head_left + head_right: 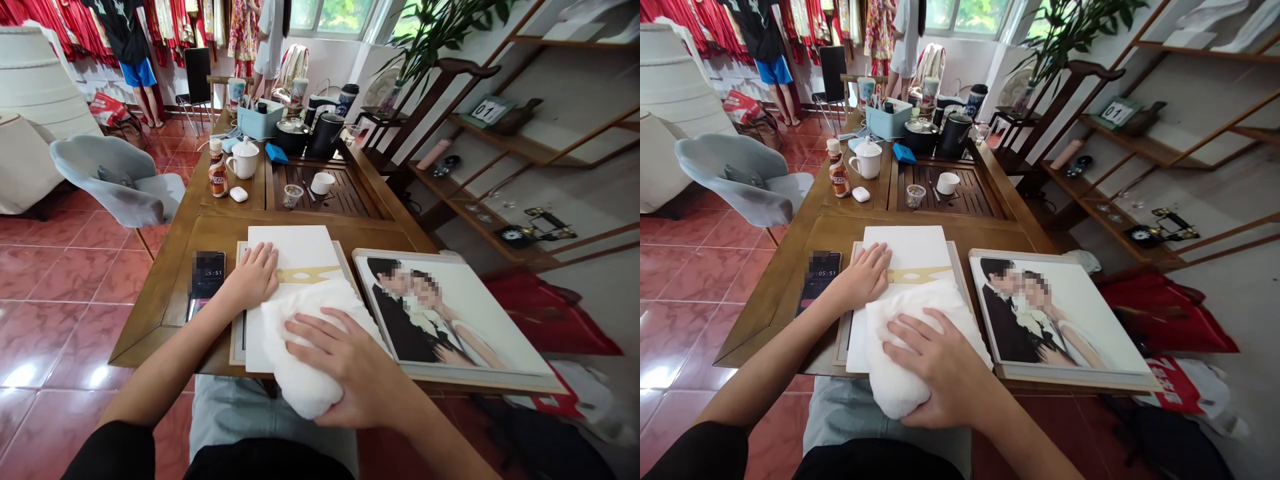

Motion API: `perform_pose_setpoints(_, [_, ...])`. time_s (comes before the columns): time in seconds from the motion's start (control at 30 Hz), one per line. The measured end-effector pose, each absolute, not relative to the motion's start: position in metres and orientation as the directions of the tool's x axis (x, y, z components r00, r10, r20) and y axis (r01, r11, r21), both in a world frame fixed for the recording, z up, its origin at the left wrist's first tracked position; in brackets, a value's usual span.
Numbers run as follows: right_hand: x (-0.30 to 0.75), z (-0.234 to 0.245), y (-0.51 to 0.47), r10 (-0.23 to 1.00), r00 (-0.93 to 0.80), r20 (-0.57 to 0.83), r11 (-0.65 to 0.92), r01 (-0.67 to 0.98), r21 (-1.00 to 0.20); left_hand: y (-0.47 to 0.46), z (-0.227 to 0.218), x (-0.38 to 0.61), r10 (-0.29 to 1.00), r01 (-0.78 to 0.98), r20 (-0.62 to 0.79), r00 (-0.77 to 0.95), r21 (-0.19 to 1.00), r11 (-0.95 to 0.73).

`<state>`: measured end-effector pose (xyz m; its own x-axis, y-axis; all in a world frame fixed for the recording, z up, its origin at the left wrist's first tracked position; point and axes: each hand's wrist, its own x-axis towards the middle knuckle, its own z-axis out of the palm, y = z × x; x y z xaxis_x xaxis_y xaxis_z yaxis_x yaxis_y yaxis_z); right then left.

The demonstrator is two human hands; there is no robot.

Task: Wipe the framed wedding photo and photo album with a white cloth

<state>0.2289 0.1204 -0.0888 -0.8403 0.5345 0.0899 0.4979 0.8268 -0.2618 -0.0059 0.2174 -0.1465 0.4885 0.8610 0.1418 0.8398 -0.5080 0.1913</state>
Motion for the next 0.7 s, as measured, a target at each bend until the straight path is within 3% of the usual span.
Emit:
perform_pose_setpoints(0.2, [0.236, -0.091, 0.129, 0.667, -0.727, 0.161, 0.743, 0.634, -0.215, 0.216, -0.139, -0.004, 0.875, 0.858, 0.081, 0.477, 0.175, -0.483])
perform_pose_setpoints(0.4, [0.229, -0.092, 0.12, 0.495, -0.859, 0.134, 0.858, 0.458, -0.233, 0.214, -0.132, -0.002, 0.878, 0.868, 0.031, 0.478, 0.139, -0.477])
perform_pose_setpoints(0.57, [0.235, -0.092, 0.129, 0.631, -0.759, 0.161, 0.774, 0.603, -0.195, 0.213, -0.131, -0.001, 0.886, 0.876, 0.014, 0.464, 0.14, -0.461])
perform_pose_setpoints(0.7, [0.228, -0.094, 0.124, 0.529, -0.84, 0.116, 0.839, 0.498, -0.22, 0.214, -0.133, -0.002, 0.883, 0.873, 0.028, 0.469, 0.136, -0.468])
